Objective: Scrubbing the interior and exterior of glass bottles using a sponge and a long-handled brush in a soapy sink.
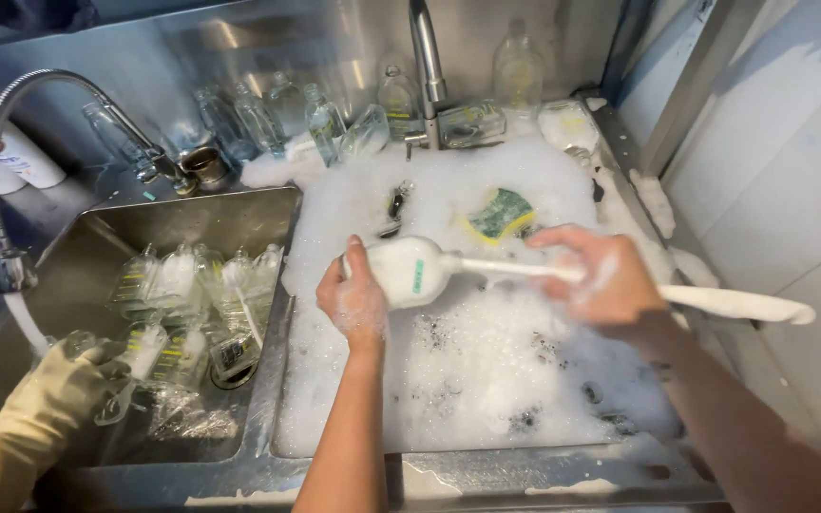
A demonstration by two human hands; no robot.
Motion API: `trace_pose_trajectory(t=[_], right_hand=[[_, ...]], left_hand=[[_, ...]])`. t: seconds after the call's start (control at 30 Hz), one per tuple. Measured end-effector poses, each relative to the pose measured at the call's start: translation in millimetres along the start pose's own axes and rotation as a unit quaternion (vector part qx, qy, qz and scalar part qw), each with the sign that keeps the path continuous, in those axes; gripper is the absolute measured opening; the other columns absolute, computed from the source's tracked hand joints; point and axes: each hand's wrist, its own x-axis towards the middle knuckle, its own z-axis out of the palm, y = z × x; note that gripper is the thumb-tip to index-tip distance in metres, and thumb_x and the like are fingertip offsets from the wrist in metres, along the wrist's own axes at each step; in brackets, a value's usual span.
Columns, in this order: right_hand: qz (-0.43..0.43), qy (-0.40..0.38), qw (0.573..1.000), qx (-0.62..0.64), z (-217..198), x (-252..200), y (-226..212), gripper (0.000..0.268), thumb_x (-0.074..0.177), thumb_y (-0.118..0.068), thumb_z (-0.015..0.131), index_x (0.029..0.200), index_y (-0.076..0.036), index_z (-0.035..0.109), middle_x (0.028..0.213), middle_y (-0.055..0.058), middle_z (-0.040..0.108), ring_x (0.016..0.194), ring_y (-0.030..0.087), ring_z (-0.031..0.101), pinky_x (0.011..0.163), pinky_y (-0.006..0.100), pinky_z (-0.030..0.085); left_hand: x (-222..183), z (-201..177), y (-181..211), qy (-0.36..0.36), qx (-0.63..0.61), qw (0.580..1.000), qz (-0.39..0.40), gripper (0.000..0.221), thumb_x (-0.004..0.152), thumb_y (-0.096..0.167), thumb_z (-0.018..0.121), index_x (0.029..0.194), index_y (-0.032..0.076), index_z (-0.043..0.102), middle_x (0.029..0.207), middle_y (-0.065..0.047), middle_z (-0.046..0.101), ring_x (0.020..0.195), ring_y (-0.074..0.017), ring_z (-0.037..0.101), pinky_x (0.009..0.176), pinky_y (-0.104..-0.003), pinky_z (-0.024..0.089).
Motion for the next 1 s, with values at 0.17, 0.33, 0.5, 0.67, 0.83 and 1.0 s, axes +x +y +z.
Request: trace_pose_trajectory(t=[0.17,0.33,0.5,0.67,0.83,1.0], right_hand=[[0.028,-0.01,0.999,-0.032,9,-13,5,0.021,0.078,-0.007,0.077,0.097,-0.011,0.084,0.08,0.017,0.081,0.08,0.038,0.077,0.083,0.044,0.058],[0.057,-0.104,0.991,-0.062,5,-15,-13,0.014,0.082,-0.013,0.073,0.09,-0.013,0.085,0.079,0.014,0.083,0.056,0.028,0.073,0.072,0.039,0.059],[0.052,-0.101,0.991,-0.07,4,-11,-2,0.014,0.087,-0.017,0.068,0.088,-0.011,0.081,0.08,0.016,0.08,0.064,0.034,0.074,0.072,0.044,0.059],[0.098,-0.152,0.973,-0.144,25,-9,-14,0.017,0.092,-0.024,0.062,0.094,-0.016,0.077,0.079,0.014,0.078,0.071,0.03,0.073,0.076,0.04,0.058],[0.14,-0.187,0.965,-0.118,2,-4,-8,0.018,0.094,-0.019,0.06,0.093,-0.013,0.076,0.081,0.016,0.077,0.076,0.03,0.074,0.077,0.039,0.057],[0.114,-0.247,0.96,-0.068,-2,-10,-10,0.012,0.085,-0.015,0.066,0.085,-0.011,0.077,0.089,0.02,0.081,0.082,0.035,0.075,0.081,0.045,0.057]], left_hand=[[8,-1,-4,0.02,0.006,1.0,-0.022,0.045,0.089,0.056,0.069,0.093,0.012,0.08,0.091,-0.014,0.076,0.096,-0.0323,0.071,0.088,-0.044,0.054],[0,0,0,-0.038,-0.001,0.999,-0.018,0.046,0.091,0.056,0.07,0.097,0.012,0.081,0.093,-0.016,0.075,0.097,-0.033,0.07,0.091,-0.044,0.054],[-6,5,14,-0.046,-0.002,0.999,-0.01,0.04,0.084,0.056,0.077,0.09,0.017,0.081,0.093,-0.015,0.076,0.097,-0.0327,0.071,0.088,-0.043,0.054],[-15,-6,26,-0.03,0.013,0.999,0.0,0.038,0.085,0.052,0.078,0.089,0.014,0.081,0.087,-0.015,0.075,0.092,-0.0314,0.071,0.084,-0.041,0.055],[-2,-13,19,-0.047,0.011,0.999,-0.007,0.038,0.084,0.05,0.079,0.09,0.013,0.082,0.085,-0.017,0.075,0.091,-0.0331,0.07,0.087,-0.041,0.054],[71,-38,-41,-0.03,0.116,0.992,-0.028,0.048,0.068,0.068,0.084,0.089,0.025,0.081,0.093,-0.014,0.076,0.104,-0.0351,0.068,0.096,-0.041,0.052]])
